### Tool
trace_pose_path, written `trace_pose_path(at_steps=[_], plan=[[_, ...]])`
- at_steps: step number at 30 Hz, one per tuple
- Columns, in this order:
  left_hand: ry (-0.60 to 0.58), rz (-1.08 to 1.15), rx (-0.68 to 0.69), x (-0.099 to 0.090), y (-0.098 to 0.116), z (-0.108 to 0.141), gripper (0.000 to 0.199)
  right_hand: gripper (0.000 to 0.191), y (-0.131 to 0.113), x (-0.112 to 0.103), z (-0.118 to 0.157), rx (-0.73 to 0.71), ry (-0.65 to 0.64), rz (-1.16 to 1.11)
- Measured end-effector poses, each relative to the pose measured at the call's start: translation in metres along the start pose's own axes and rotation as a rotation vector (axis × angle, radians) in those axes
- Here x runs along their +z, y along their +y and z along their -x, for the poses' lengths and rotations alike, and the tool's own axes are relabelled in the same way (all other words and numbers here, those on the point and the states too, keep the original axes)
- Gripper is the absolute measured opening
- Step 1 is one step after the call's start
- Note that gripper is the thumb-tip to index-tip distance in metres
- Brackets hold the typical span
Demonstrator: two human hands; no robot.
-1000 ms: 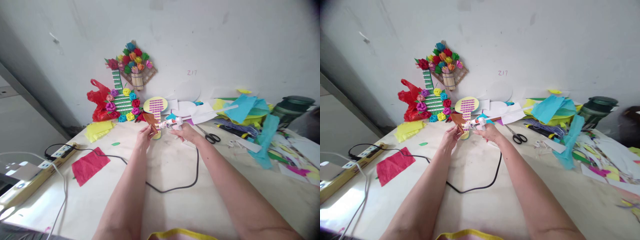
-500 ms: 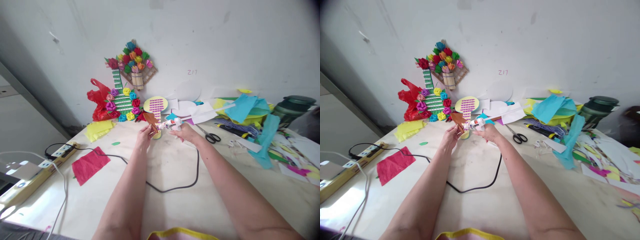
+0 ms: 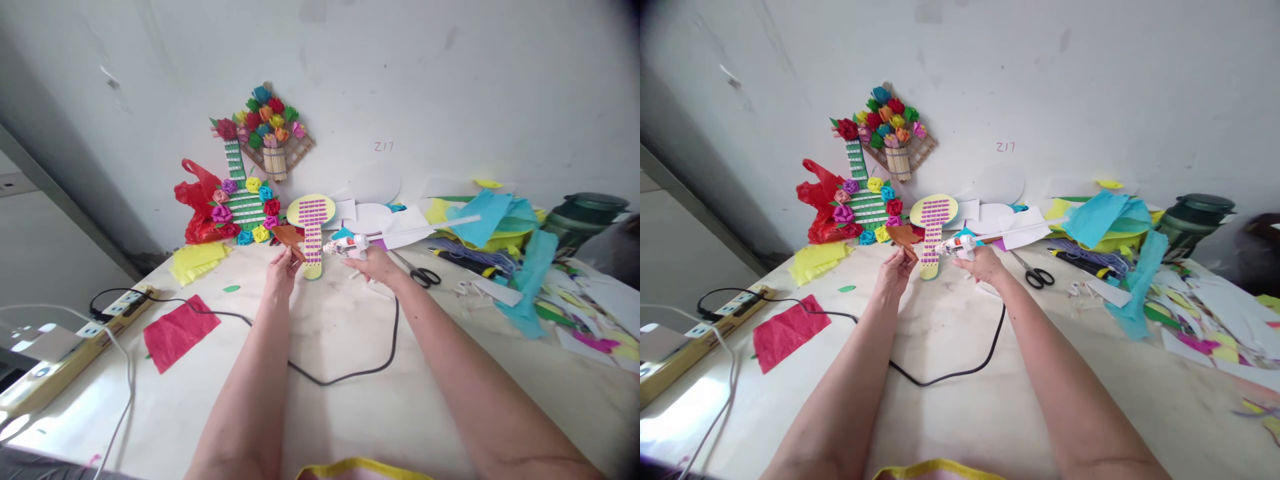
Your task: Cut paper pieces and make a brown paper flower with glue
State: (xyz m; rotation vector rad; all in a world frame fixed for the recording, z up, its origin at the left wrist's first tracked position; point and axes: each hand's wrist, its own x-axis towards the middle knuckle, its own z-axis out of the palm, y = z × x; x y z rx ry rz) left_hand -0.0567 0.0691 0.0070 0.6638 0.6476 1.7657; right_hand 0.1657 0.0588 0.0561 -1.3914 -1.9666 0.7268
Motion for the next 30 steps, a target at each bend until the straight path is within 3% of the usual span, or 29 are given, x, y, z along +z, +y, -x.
trace_pose_path(at_steps=[6, 11, 16, 24, 27, 30], plan=[[0.048, 0.072, -0.002, 0.002, 0.007, -0.001, 0.003, 0.035, 0.007, 0.005, 0.002, 0.011, 0.226, 0.501], [0.042, 0.072, -0.004, 0.009, 0.012, 0.0, 0.003, 0.034, 0.001, 0.022, 0.01, -0.005, 0.151, 0.797], [0.044, 0.056, -0.009, 0.014, 0.015, 0.001, 0.005, 0.033, -0.005, 0.033, 0.012, -0.036, 0.047, 0.828], [-0.062, -0.039, -0.074, 0.02, 0.01, 0.004, 0.009, 0.053, -0.003, 0.043, 0.015, 0.018, -0.073, 0.775], [-0.105, -0.058, -0.088, 0.023, 0.005, 0.006, 0.011, 0.048, -0.007, 0.038, 0.015, 0.021, -0.129, 0.771], [-0.134, -0.087, -0.092, 0.026, 0.0, 0.007, 0.012, 0.04, -0.013, 0.028, 0.015, -0.026, -0.067, 0.775]])
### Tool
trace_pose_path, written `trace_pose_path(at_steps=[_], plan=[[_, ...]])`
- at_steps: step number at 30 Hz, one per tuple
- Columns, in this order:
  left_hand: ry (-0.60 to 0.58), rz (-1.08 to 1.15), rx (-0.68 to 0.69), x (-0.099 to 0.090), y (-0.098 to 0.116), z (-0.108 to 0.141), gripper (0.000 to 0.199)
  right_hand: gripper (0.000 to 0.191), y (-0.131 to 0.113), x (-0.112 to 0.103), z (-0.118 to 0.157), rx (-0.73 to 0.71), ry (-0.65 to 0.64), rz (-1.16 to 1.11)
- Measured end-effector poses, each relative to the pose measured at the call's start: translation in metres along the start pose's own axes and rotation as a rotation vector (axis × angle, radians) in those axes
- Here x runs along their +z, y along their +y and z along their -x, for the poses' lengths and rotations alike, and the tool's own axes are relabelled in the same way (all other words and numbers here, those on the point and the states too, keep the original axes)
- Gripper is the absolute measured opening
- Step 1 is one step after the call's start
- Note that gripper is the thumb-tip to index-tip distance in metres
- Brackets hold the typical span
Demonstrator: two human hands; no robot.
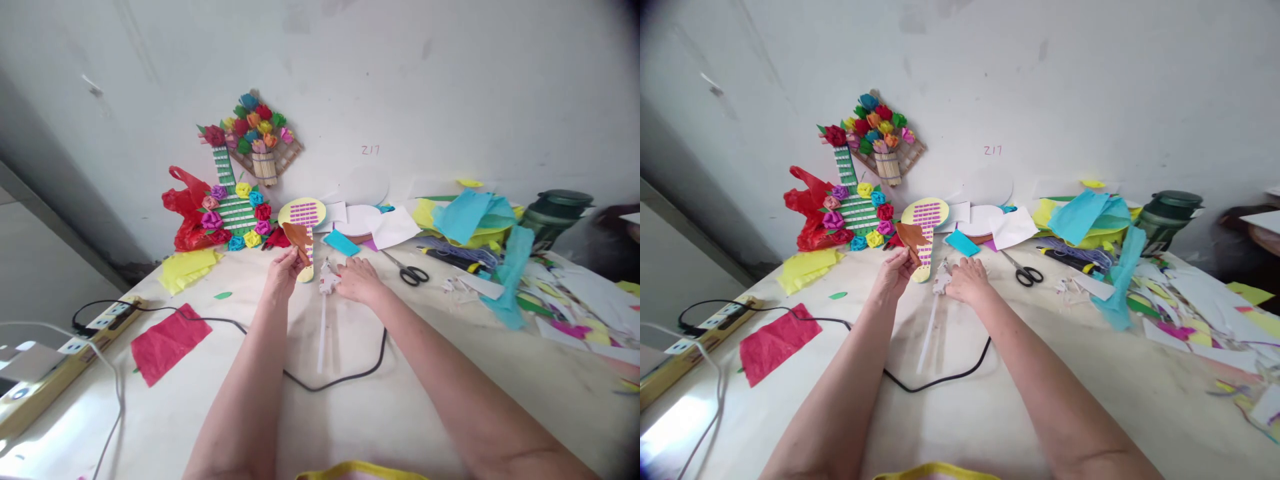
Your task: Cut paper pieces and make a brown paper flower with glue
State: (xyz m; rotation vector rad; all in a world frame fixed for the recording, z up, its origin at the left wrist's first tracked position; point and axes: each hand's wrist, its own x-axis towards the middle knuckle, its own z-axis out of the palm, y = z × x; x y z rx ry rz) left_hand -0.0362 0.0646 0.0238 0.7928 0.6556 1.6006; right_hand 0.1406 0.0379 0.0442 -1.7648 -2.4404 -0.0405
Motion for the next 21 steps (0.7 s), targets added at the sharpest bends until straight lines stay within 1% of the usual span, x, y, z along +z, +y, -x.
trace_pose_path(at_steps=[2, 4, 5, 8, 11, 16, 21], plan=[[-0.03, -0.019, 0.006, 0.002, -0.004, 0.0, 0.015, 0.035, 0.0, -0.006, -0.001, -0.014, 0.126, -0.047], [-0.051, -0.033, 0.009, 0.004, -0.007, 0.001, 0.017, 0.034, -0.002, -0.006, -0.004, -0.026, 0.207, -0.221], [-0.054, -0.039, 0.01, 0.005, -0.008, 0.002, 0.017, 0.035, -0.004, -0.005, -0.006, -0.026, 0.212, -0.36], [-0.051, -0.057, 0.014, 0.009, -0.012, 0.004, 0.018, 0.042, -0.011, 0.006, -0.014, 0.016, 0.156, -0.825], [-0.049, -0.077, 0.027, 0.014, -0.014, 0.006, 0.018, 0.035, -0.017, 0.017, -0.018, 0.009, 0.164, -1.094], [-0.046, -0.1, 0.036, 0.017, -0.019, 0.007, 0.017, 0.024, -0.023, 0.023, -0.019, 0.017, 0.204, -1.323], [-0.031, -0.125, 0.036, 0.019, -0.022, 0.008, 0.019, 0.021, -0.028, 0.02, -0.018, 0.069, 0.205, -1.422]])
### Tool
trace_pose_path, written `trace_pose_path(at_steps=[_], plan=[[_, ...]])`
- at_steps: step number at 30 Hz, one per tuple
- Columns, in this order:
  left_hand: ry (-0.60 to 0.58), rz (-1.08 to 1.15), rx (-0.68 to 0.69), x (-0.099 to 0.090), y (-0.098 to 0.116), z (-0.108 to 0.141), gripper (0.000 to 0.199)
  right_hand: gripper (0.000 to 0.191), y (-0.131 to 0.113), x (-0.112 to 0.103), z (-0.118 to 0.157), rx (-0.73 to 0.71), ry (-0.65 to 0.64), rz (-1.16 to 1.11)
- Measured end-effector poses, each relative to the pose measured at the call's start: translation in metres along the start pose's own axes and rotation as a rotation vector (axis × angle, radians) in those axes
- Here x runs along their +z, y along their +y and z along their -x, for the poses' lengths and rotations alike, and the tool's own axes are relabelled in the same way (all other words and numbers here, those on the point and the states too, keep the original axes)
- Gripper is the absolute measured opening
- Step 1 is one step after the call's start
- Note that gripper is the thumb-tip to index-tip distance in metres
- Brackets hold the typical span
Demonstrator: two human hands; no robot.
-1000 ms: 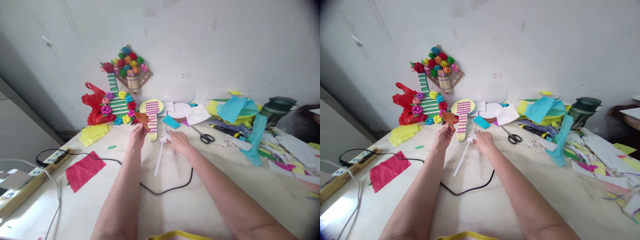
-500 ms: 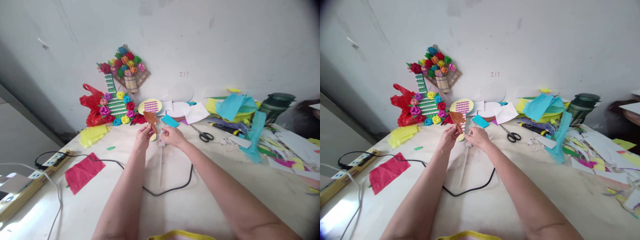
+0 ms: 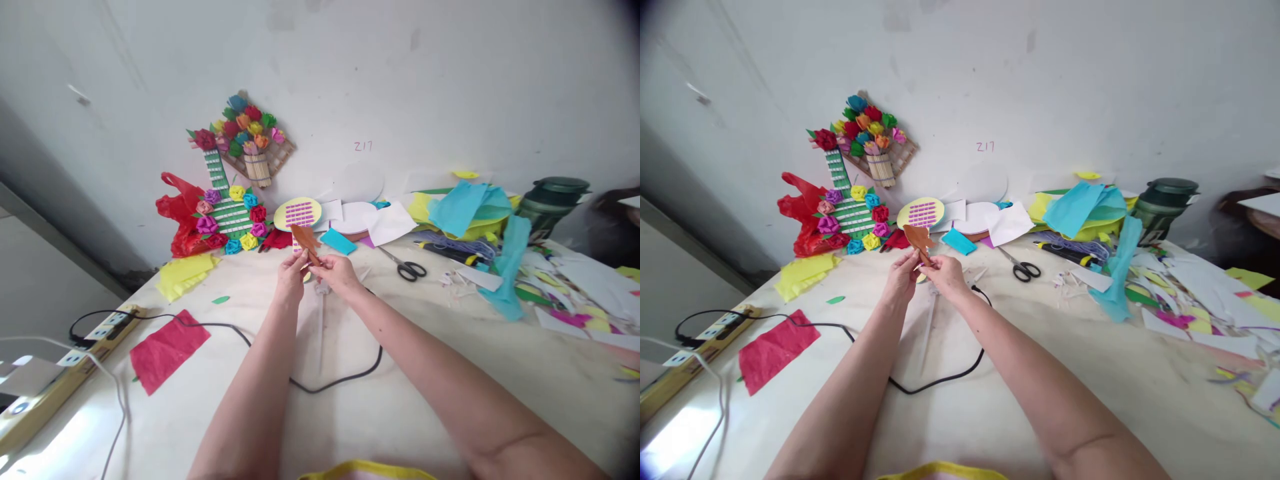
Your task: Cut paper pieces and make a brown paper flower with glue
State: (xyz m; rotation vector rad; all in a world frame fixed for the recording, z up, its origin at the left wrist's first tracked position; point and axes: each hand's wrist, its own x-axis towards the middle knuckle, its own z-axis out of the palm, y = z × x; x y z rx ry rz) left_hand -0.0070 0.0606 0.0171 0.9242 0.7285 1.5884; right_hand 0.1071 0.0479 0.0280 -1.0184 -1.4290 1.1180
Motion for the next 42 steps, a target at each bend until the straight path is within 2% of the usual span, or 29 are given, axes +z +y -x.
trace_pose_path(at_steps=[5, 12, 18, 23, 28, 31, 34, 38, 42], plan=[[0.009, -0.002, -0.009, 0.003, -0.001, 0.001, 0.02, 0.016, -0.003, 0.001, 0.002, -0.004, 0.027, -0.007], [0.022, 0.001, 0.01, 0.007, -0.001, 0.002, 0.017, 0.019, -0.003, 0.001, 0.003, 0.009, 0.063, -0.022], [0.074, -0.002, 0.0, 0.006, -0.002, 0.0, 0.018, 0.023, 0.001, 0.001, 0.002, -0.054, 0.047, 0.068], [0.127, -0.006, -0.012, 0.004, -0.002, 0.001, 0.019, 0.028, 0.008, 0.001, 0.001, -0.122, 0.095, 0.179], [0.156, -0.01, -0.025, 0.004, -0.002, 0.001, 0.02, 0.021, 0.003, -0.002, 0.002, -0.158, 0.188, 0.314], [0.167, -0.001, -0.021, 0.005, -0.001, 0.001, 0.02, 0.031, 0.005, -0.002, 0.001, -0.139, 0.235, 0.272], [0.177, -0.002, -0.023, 0.007, -0.001, 0.001, 0.021, 0.038, 0.011, 0.0, -0.002, -0.082, 0.203, 0.197], [0.175, -0.014, -0.024, 0.011, -0.002, 0.003, 0.022, 0.031, 0.015, 0.003, -0.003, -0.035, 0.193, 0.153], [0.153, -0.018, -0.015, 0.014, -0.005, 0.005, 0.021, 0.021, 0.013, 0.004, -0.002, -0.056, 0.229, 0.125]])
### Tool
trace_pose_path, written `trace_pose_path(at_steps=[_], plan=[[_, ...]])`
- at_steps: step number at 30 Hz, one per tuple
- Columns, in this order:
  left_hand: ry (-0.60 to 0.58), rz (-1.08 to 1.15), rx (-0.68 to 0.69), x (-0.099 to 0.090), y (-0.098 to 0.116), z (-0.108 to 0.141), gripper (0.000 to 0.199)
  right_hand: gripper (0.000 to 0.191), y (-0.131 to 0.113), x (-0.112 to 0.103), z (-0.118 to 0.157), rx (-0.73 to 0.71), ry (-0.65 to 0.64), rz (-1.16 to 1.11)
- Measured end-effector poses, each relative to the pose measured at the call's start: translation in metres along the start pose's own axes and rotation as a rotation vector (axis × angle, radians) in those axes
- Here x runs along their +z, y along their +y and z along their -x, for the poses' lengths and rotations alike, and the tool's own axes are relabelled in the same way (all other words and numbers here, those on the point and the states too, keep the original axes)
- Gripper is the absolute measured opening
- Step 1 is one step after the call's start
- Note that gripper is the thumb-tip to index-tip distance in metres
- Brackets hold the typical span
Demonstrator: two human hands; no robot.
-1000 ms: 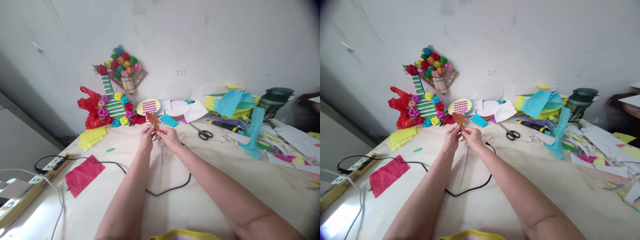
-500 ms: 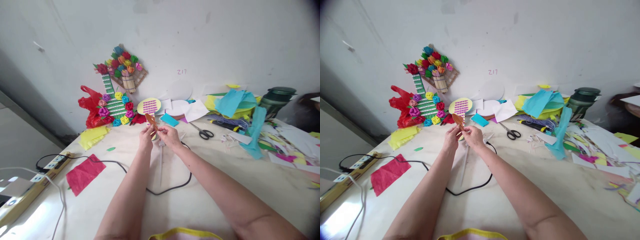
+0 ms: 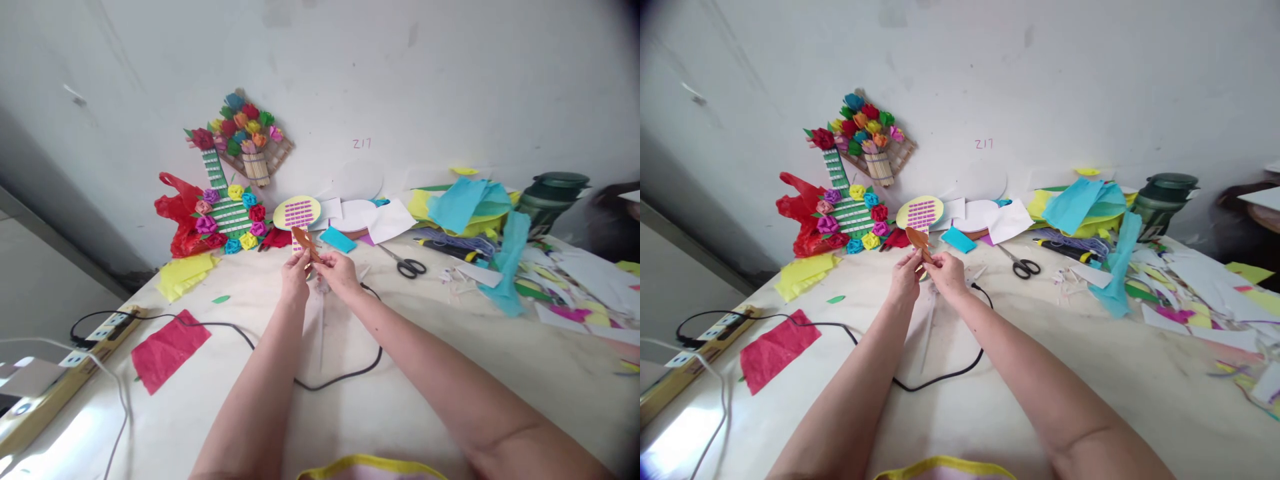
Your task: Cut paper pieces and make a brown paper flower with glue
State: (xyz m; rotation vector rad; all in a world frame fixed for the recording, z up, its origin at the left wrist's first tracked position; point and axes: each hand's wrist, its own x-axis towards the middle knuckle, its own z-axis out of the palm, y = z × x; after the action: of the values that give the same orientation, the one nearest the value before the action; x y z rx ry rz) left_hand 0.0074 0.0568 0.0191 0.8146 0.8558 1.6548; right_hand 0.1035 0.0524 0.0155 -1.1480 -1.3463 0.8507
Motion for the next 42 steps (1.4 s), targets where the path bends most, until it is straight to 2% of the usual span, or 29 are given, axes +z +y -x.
trace_pose_path(at_steps=[6, 15, 19, 24, 29, 42], plan=[[-0.035, 0.042, -0.005, 0.002, -0.001, 0.001, 0.023, 0.013, 0.001, -0.001, -0.001, 0.003, 0.028, 0.006], [-0.062, 0.074, -0.014, -0.002, 0.0, 0.0, 0.023, 0.014, 0.004, 0.0, -0.002, 0.02, 0.001, -0.007], [-0.034, 0.093, -0.013, -0.005, 0.001, -0.002, 0.022, 0.012, 0.003, -0.001, -0.002, 0.012, -0.006, 0.022], [0.029, 0.094, -0.077, -0.008, 0.006, -0.003, 0.026, 0.01, 0.0, -0.001, 0.001, 0.006, -0.053, 0.041], [0.038, 0.109, -0.135, -0.007, 0.007, -0.003, 0.019, 0.011, 0.002, 0.0, 0.001, -0.007, -0.062, 0.043], [-0.038, 0.025, -0.055, -0.009, -0.005, -0.002, 0.017, 0.013, 0.017, 0.002, -0.005, 0.027, 0.029, 0.141]])
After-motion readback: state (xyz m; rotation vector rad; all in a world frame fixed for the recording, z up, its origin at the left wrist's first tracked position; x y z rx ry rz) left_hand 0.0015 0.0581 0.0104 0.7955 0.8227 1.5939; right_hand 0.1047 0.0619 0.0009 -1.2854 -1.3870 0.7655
